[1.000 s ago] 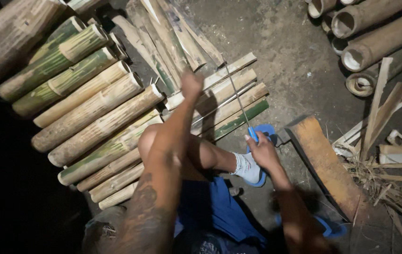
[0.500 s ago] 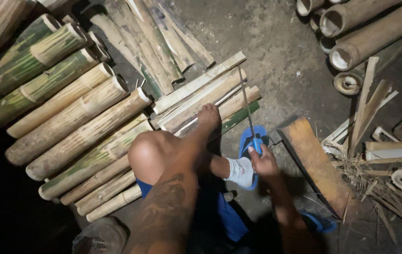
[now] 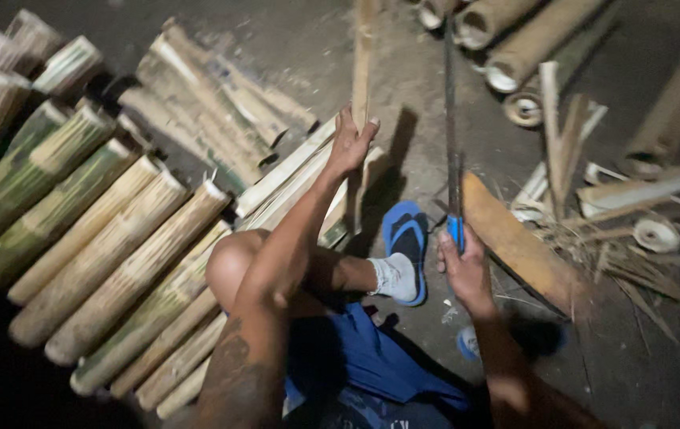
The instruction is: The person sits on the floor and uses a knife to split bamboo poles into thin strips. They repeatedly pick up bamboo pieces, split them on a wooden block, and set the resulting strips aside.
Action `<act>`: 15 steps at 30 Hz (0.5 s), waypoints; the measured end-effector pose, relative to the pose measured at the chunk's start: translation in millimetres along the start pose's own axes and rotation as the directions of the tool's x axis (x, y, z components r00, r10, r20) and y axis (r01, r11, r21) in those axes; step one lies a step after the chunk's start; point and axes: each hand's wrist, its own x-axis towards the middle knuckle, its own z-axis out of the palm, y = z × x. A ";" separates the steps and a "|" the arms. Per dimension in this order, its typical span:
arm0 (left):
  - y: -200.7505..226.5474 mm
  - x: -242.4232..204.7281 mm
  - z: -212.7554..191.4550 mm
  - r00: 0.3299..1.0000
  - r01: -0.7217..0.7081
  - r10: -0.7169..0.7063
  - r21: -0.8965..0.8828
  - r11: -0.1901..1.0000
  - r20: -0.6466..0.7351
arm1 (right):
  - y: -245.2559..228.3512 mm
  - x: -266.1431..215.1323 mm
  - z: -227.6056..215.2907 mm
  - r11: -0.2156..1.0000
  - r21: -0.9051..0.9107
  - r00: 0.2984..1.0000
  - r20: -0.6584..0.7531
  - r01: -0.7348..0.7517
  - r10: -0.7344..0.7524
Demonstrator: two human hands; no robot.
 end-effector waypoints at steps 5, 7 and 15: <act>95.1 -35.2 47.1 0.870 -0.347 0.392 -0.194 0.918 0.299 | -48.9 -39.0 -30.9 0.974 -0.221 0.966 -0.257 -0.047 -0.011; 136.1 -58.8 69.7 0.789 -0.414 0.482 -0.249 0.875 0.381 | -71.0 -56.2 -46.6 0.973 -0.223 0.941 -0.338 -0.065 -0.014; 265.8 -131.3 118.5 0.632 -0.307 0.291 -0.113 0.945 0.718 | -142.5 -125.5 -101.8 0.978 -0.187 0.882 -0.440 0.094 -0.168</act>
